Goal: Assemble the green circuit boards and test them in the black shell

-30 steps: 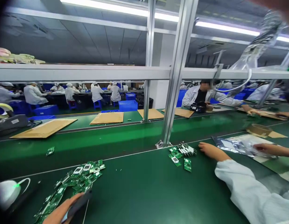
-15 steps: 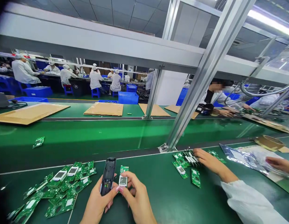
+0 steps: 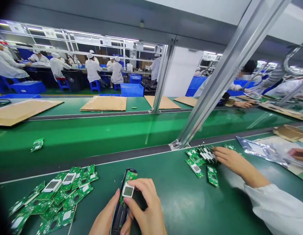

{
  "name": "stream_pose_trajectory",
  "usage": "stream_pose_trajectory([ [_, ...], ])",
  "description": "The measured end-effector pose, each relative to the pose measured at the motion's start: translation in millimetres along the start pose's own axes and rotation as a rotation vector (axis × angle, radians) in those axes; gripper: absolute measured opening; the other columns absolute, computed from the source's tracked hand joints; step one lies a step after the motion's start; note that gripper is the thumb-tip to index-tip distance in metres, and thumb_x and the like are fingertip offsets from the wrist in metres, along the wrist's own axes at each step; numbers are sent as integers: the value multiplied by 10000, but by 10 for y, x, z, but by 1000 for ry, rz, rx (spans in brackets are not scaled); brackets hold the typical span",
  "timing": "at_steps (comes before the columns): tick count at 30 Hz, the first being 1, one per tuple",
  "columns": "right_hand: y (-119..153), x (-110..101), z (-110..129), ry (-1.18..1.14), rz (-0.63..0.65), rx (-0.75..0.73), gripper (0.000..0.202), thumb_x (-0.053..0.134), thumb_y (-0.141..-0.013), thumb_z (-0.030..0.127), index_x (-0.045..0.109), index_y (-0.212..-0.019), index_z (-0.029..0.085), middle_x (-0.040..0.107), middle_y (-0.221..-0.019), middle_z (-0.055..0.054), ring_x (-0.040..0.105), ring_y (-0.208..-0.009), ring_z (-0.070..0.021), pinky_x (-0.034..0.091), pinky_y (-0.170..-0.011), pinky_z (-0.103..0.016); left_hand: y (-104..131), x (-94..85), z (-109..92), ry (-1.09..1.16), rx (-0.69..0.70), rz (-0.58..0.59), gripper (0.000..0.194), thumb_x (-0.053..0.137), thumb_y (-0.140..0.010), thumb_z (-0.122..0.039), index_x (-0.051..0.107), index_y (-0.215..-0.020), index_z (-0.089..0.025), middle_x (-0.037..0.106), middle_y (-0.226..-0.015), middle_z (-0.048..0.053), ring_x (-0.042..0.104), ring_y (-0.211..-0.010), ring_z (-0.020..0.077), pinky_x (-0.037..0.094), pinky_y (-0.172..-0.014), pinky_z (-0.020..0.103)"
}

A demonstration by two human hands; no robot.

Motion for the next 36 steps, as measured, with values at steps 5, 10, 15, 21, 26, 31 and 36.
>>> stream_pose_trajectory([
  [5, -28, -12, 11, 34, -18, -20, 195, 688, -830, 230, 706, -1004, 317, 668, -955, -16, 644, -896, -179, 526, -807, -244, -10, 38, -21, 12, -3, 26, 796, 396, -683, -910, 648, -583, -162, 422, -382, 20, 370, -356, 128, 326, -426, 281],
  [10, -25, 7, -39, 5, 7, 29, 264, 667, -818, 180, 696, -1026, 339, 632, -984, -3, 627, -928, -161, 505, -840, -227, 19, 50, -32, -5, 3, 37, 781, 437, -672, -903, 651, -596, -156, 421, -383, 14, 364, -356, 120, 331, -433, 277],
  [15, -55, -13, -38, -1, 30, 84, 262, 673, -787, 198, 714, -1010, 329, 544, -913, -16, 589, -870, -166, 519, -812, -242, 51, 59, -60, -14, 4, 44, 716, 487, -687, -869, 642, -623, -172, 415, -381, 1, 368, -360, 122, 347, -440, 277],
  [21, -59, -2, -32, -62, 91, 93, 269, 686, -792, 237, 710, -1041, 335, 525, -890, -14, 545, -827, -162, 506, -762, -240, 92, 123, -94, 1, 0, 82, 694, 511, -686, -857, 648, -668, -177, 446, -406, 7, 400, -379, 136, 367, -468, 295],
  [26, -74, -19, -7, -76, 133, 85, 252, 695, -806, 293, 717, -1056, 313, 551, -868, -23, 539, -811, -168, 487, -706, -245, 182, 208, -114, 5, -3, 153, 679, 476, -757, -823, 654, -716, -169, 457, -426, -13, 427, -394, 131, 400, -505, 300],
  [31, -67, -34, -28, -97, 136, 97, 240, 707, -814, 342, 724, -1052, 316, 562, -862, -20, 534, -807, -164, 480, -708, -245, 263, 260, -147, 0, -3, 224, 591, 445, -876, -714, 617, -772, -158, 509, -514, -42, 497, -462, 119, 457, -562, 293],
  [36, -70, -30, -21, -101, 135, 78, 249, 715, -815, 378, 729, -1055, 317, 565, -854, -21, 535, -786, -161, 479, -690, -247, 295, 275, -170, -4, 3, 264, 563, 451, -896, -683, 620, -798, -155, 509, -530, -48, 500, -469, 115, 467, -568, 292],
])
Point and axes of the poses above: each hand's wrist, its own y-axis away from the middle knuckle, its own x-axis out of the palm, z = x × y, the point moved 8 cm from there along -y, towards the middle knuckle
